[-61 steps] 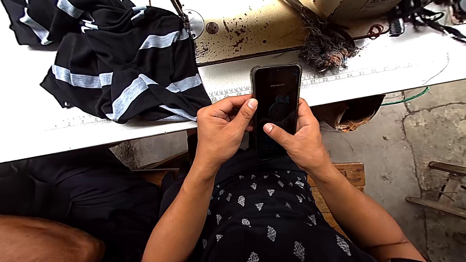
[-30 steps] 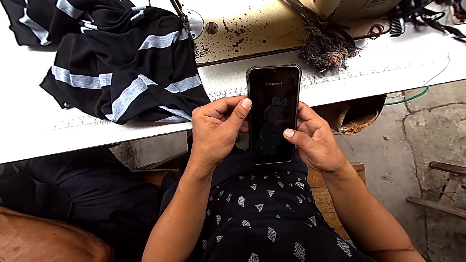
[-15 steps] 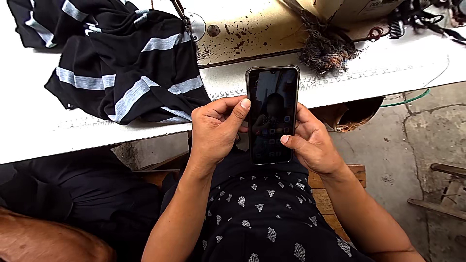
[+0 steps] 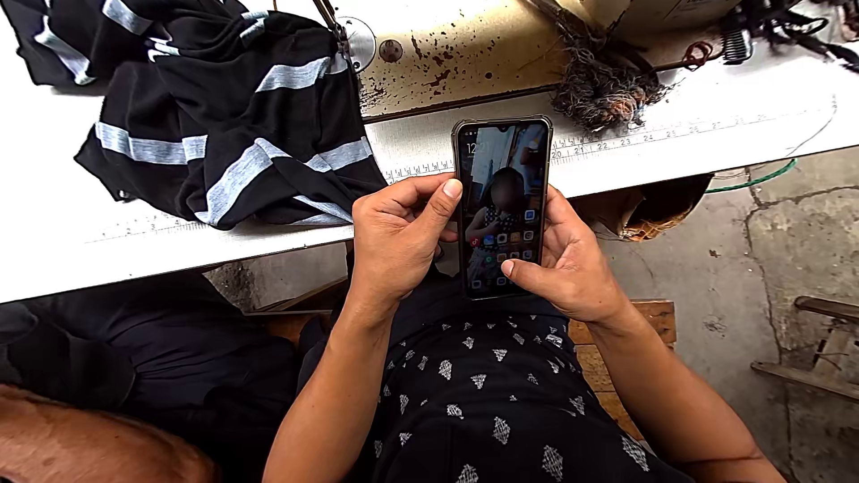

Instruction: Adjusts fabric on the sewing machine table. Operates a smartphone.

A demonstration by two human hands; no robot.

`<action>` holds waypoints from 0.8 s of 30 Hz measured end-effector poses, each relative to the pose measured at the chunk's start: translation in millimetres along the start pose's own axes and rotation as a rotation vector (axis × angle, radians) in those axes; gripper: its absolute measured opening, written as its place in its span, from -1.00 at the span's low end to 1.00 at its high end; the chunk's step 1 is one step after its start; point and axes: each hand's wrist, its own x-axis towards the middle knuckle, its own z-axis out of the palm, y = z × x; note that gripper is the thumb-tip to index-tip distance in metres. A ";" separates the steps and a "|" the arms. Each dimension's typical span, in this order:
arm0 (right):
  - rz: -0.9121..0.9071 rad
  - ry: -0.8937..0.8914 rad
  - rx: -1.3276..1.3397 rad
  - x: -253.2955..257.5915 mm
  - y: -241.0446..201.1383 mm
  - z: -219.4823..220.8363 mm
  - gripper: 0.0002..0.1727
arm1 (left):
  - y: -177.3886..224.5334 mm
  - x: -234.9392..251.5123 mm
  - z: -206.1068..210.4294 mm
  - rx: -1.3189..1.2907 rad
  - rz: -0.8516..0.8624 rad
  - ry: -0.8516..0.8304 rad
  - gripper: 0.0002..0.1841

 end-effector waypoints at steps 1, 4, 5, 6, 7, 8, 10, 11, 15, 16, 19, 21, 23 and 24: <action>0.002 -0.008 0.002 -0.1 0.4 -0.6 0.00 | 0.0 0.0 -0.2 0.001 0.000 -0.002 -0.84; 0.004 -0.036 0.008 -0.7 1.0 -2.3 0.02 | -0.3 -0.2 -0.6 -0.001 -0.003 -0.003 -0.84; 0.005 -0.042 0.008 -0.6 0.8 -2.5 0.03 | -0.4 -0.1 -0.7 0.001 -0.004 -0.001 -0.84; 0.006 -0.054 0.008 -0.7 0.5 -2.8 0.05 | -0.3 -0.1 -1.0 0.007 -0.004 -0.003 -0.83; 0.012 -0.078 0.008 -0.7 0.1 -3.7 0.09 | 0.0 0.1 -1.5 0.011 -0.004 -0.005 -0.83; 0.028 -0.116 0.021 -0.8 -0.7 -5.2 0.14 | 0.2 0.4 -2.0 0.017 -0.004 -0.005 -0.83; 0.091 -0.185 0.077 -1.0 -2.7 -7.7 0.25 | 0.3 0.6 -2.6 0.022 -0.003 -0.003 -0.84; 0.115 -0.195 0.095 -1.3 -3.1 -7.5 0.28 | 0.4 0.6 -2.8 0.020 -0.002 -0.002 -0.84; 0.141 -0.152 0.064 -1.2 -3.0 -4.5 0.27 | 0.2 0.6 -2.4 0.006 0.005 -0.004 -0.84; 0.143 -0.128 0.050 -1.0 -2.2 -2.9 0.25 | 0.2 0.4 -2.1 0.001 0.006 -0.003 -0.84; 0.142 -0.121 0.040 -1.2 -0.9 -2.4 0.24 | 0.2 0.1 -1.9 -0.001 0.003 0.003 -0.84; 0.131 -0.148 0.051 -1.3 -1.0 -3.9 0.27 | 0.2 -0.1 -2.7 0.003 0.002 0.002 -0.84; 0.128 -0.147 0.051 -1.5 -0.9 -3.6 0.26 | 0.7 -0.4 -3.3 0.006 0.000 0.003 -0.84; 0.127 -0.140 0.048 -1.3 -1.0 -3.3 0.26 | 0.7 -0.1 -3.2 0.006 0.001 0.004 -0.84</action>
